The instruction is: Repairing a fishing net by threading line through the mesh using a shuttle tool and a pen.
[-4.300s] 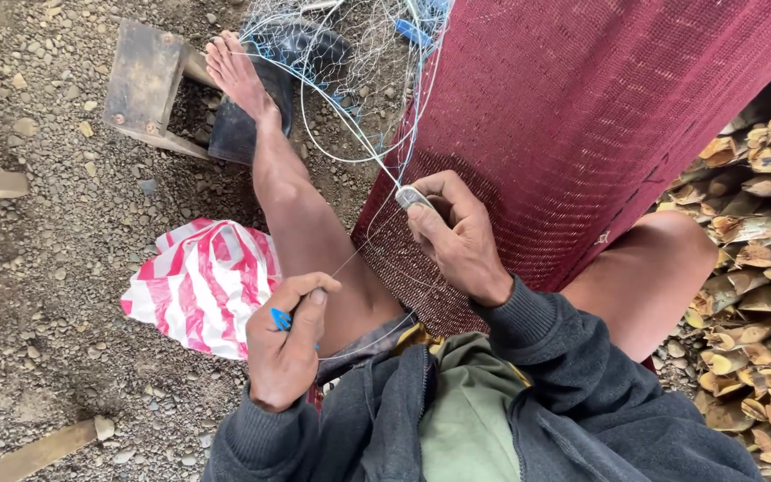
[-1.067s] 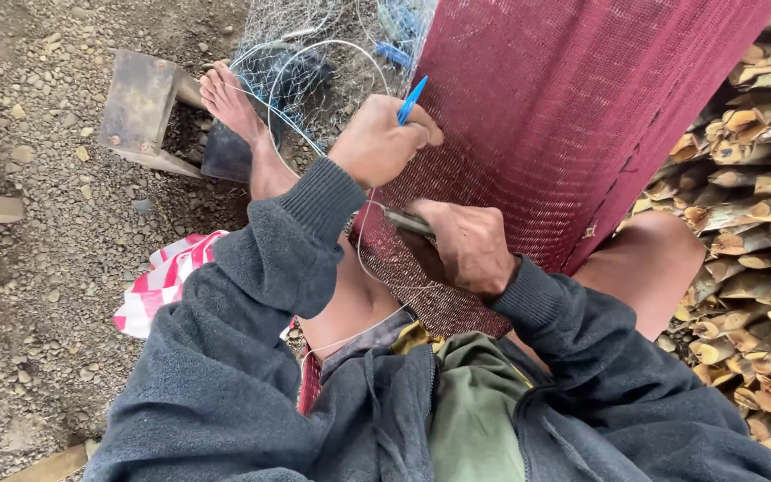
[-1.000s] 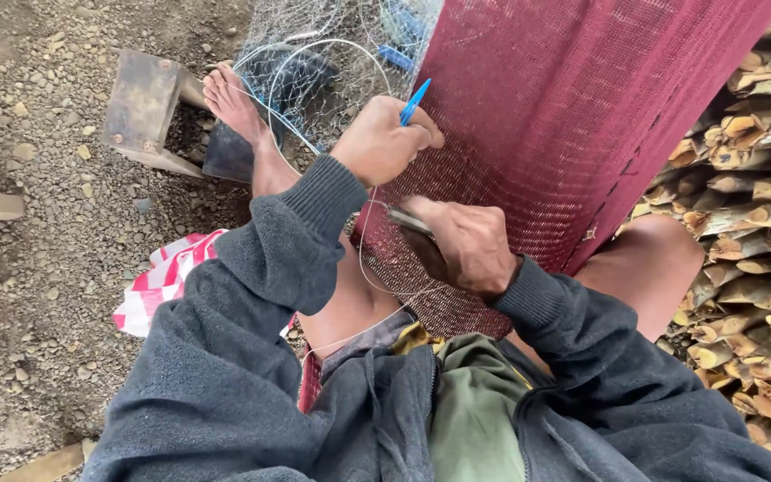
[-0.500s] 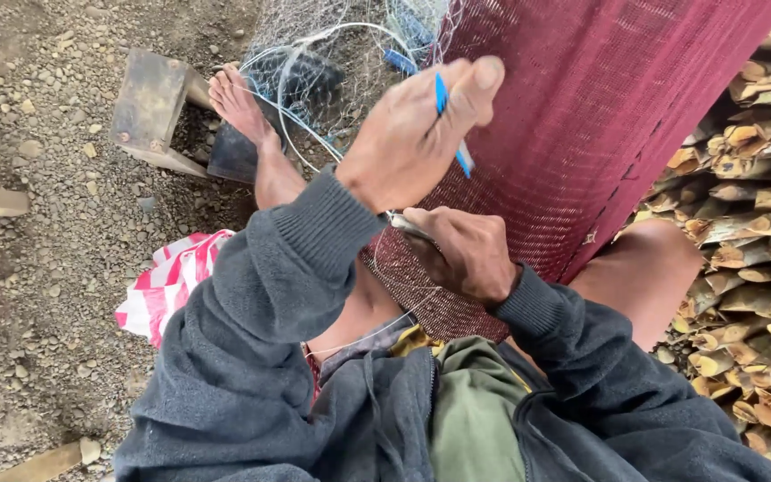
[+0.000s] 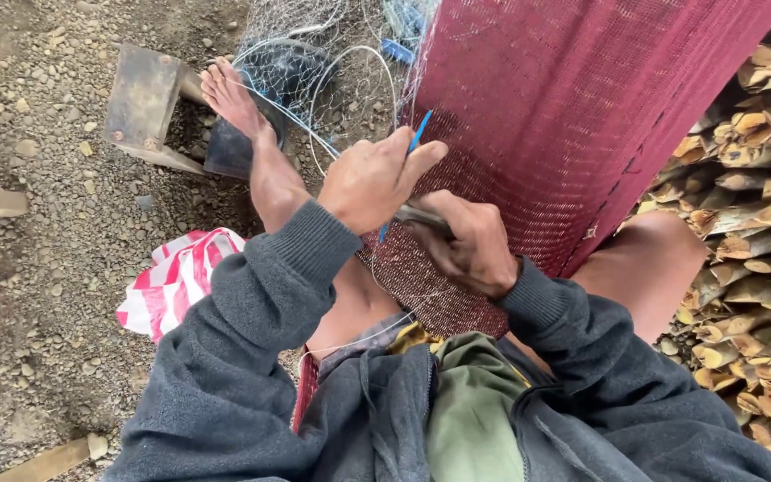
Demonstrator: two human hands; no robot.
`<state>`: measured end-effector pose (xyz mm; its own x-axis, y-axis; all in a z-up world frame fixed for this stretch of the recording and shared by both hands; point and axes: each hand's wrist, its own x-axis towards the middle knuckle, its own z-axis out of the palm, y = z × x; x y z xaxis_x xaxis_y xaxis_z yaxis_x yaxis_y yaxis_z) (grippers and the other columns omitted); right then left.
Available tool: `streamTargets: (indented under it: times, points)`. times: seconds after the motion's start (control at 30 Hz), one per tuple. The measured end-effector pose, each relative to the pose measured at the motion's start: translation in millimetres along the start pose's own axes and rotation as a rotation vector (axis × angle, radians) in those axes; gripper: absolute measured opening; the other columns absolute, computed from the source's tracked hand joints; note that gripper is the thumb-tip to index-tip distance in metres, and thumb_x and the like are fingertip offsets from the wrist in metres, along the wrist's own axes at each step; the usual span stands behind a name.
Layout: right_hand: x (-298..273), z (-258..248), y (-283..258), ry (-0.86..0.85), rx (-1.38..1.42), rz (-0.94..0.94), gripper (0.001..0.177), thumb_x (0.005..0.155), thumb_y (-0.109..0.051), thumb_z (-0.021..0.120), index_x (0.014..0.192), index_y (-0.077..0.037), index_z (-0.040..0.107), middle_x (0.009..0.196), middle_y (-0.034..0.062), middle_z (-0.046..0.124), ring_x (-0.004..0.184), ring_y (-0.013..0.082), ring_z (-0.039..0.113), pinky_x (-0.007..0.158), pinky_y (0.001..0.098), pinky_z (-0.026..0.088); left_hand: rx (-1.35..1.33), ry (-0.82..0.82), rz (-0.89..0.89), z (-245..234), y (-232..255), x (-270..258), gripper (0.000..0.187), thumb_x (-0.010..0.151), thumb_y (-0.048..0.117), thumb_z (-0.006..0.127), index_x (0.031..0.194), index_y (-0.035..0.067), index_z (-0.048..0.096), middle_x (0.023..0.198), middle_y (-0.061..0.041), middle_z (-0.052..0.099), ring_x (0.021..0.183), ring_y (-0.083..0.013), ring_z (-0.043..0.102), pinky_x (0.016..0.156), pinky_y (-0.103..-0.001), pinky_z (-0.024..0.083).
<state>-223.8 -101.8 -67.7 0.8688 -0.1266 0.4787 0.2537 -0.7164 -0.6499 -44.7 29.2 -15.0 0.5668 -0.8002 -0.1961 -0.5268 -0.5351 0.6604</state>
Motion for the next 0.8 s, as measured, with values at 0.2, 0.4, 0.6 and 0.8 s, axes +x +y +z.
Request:
streamTargets:
  times: [0.2, 0.4, 0.6, 0.8]
  points:
    - [14, -6, -7, 0.026, 0.205, 0.230, 0.024, 0.108, -0.014, 0.085, 0.131, -0.009, 0.082, 0.090, 0.0194, 0.083, 0.082, 0.0331, 0.084, 0.067, 0.0481, 0.063, -0.211, 0.000, 0.240, -7, -26, -26, 0.034, 0.126, 0.043, 0.054, 0.131, 0.012, 0.068, 0.102, -0.034, 0.079, 0.110, -0.0595, 0.078, 0.093, -0.071, 0.061]
    - [21, -2, -14, -0.025, 0.260, 0.309, 0.025, 0.104, -0.011, 0.086, 0.129, -0.012, 0.085, 0.092, 0.0154, 0.086, 0.087, 0.0259, 0.084, 0.071, 0.0450, 0.064, -0.204, 0.001, 0.434, 2, -56, -47, 0.063, 0.112, 0.018, 0.081, 0.172, 0.013, 0.061, 0.119, -0.025, 0.079, 0.113, -0.0412, 0.073, 0.098, -0.055, 0.066]
    - [27, -4, -23, -0.023, 0.349, 0.389, 0.017, 0.108, -0.015, 0.084, 0.125, -0.011, 0.085, 0.086, 0.0081, 0.081, 0.085, 0.0122, 0.068, 0.069, 0.0357, 0.057, 0.369, 0.308, 0.517, 8, -29, -96, 0.065, 0.120, 0.002, 0.049, 0.184, 0.012, 0.044, 0.177, -0.026, 0.048, 0.143, -0.0405, 0.077, 0.117, -0.044, 0.066]
    - [33, -11, -29, -0.014, 0.469, 0.493, 0.016, 0.111, -0.011, 0.078, 0.126, -0.007, 0.076, 0.090, 0.0034, 0.078, 0.076, 0.0078, 0.071, 0.071, 0.0252, 0.058, 0.197, 0.224, 0.283, 2, -51, -170, 0.107, 0.092, 0.019, 0.063, 0.190, 0.000, 0.023, 0.143, -0.022, 0.075, 0.123, -0.0422, 0.071, 0.108, -0.050, 0.054]
